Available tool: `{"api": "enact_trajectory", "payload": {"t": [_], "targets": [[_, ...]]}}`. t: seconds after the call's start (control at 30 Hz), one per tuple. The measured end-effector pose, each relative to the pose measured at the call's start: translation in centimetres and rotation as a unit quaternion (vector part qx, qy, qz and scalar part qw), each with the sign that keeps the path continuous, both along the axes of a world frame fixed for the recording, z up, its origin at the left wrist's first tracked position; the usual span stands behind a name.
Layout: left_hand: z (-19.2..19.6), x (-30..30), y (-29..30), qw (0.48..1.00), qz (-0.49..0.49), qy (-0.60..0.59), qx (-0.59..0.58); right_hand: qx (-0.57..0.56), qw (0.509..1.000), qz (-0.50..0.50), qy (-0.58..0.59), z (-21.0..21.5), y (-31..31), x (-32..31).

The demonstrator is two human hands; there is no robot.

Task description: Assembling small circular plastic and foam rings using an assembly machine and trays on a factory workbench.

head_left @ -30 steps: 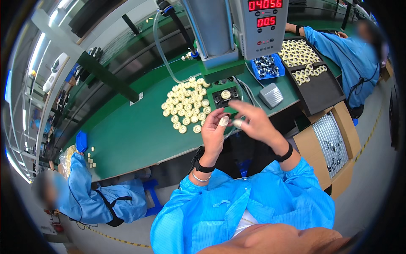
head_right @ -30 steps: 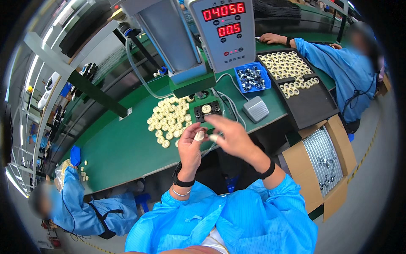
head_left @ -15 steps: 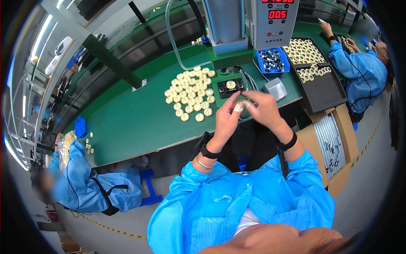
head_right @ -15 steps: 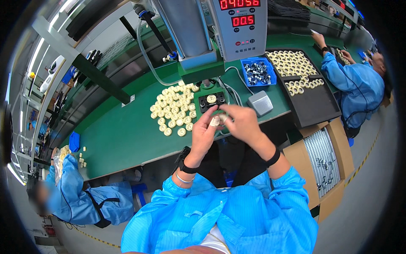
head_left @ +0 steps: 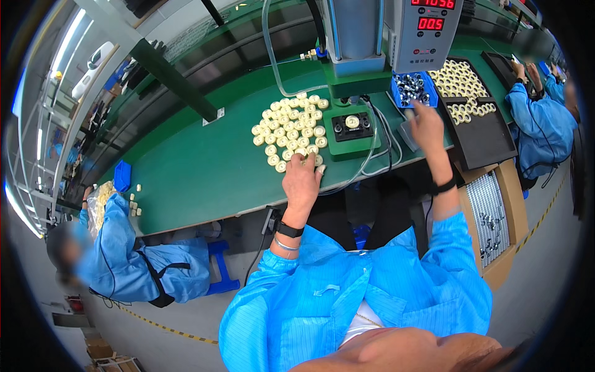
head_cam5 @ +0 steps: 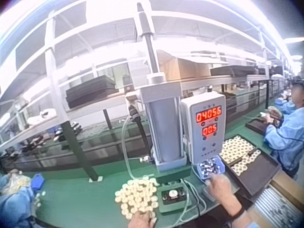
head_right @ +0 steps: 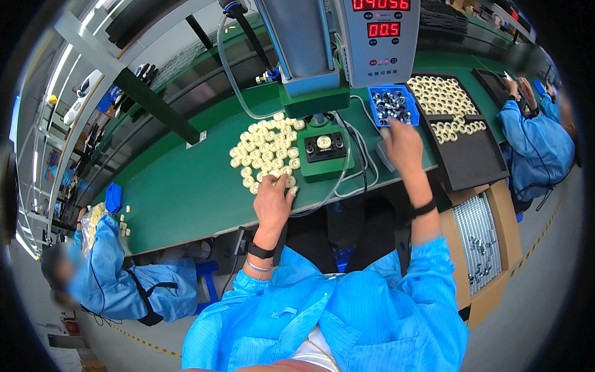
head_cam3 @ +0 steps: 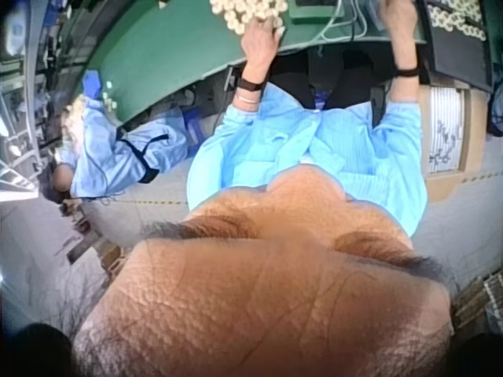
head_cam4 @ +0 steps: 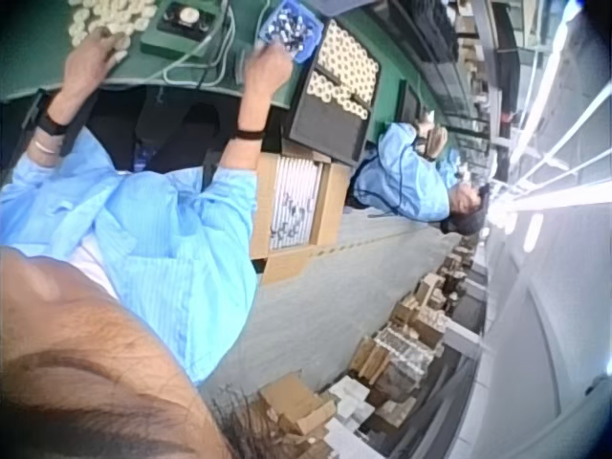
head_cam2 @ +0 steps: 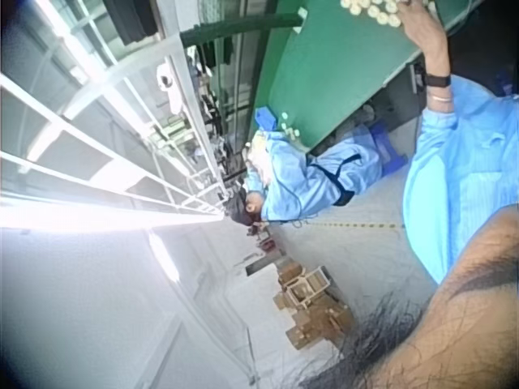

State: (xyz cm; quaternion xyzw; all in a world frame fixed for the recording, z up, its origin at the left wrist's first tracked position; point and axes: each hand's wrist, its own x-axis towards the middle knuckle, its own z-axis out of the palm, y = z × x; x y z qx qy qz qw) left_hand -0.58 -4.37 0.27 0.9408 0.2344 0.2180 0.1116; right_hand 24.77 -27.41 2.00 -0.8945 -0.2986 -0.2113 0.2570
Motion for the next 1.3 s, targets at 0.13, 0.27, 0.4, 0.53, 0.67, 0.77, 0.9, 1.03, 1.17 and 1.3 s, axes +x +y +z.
{"api": "enact_trajectory", "payload": {"t": [0.13,0.27,0.4,0.53,0.67,0.77,0.9,1.03,1.17,1.3], "targets": [[-0.5,0.1,0.3,0.999,-0.014,-0.007,0.047,-0.062,0.996,0.028,-0.054,-3.6,-0.5,-4.1],[-0.2,-0.8,0.1,0.998,-0.018,-0.029,0.062,-0.08,0.995,0.026,-0.054,-4.2,-0.2,-3.9],[-0.5,-1.1,0.0,0.995,-0.031,-0.055,0.078,-0.102,0.994,0.013,-0.033,-3.7,0.0,-4.3],[-0.7,-1.2,0.1,0.992,-0.055,-0.086,0.073,-0.097,0.995,0.006,-0.033,-3.7,-0.6,-4.8],[-0.8,-1.4,0.3,0.992,-0.068,-0.082,0.065,-0.033,0.999,0.007,-0.042,-3.3,-0.9,-5.3],[-1.0,-1.5,0.4,0.992,-0.065,-0.086,0.072,0.04,0.998,0.043,-0.019,-2.6,-0.6,-5.9],[-1.3,-1.8,0.7,0.988,-0.088,-0.102,0.073,0.136,0.984,0.105,0.037,-1.1,0.7,-6.3],[-1.3,-1.8,0.9,0.986,-0.086,-0.125,0.072,0.228,0.927,0.156,0.253,2.4,3.7,-6.5],[-0.3,-1.4,-0.4,0.979,-0.071,-0.177,0.077,0.257,0.905,0.198,0.275,4.1,7.8,-6.0],[0.0,-0.3,-1.8,0.979,-0.13,-0.143,0.066,0.301,0.882,0.237,0.275,4.6,10.4,-5.8]]}}
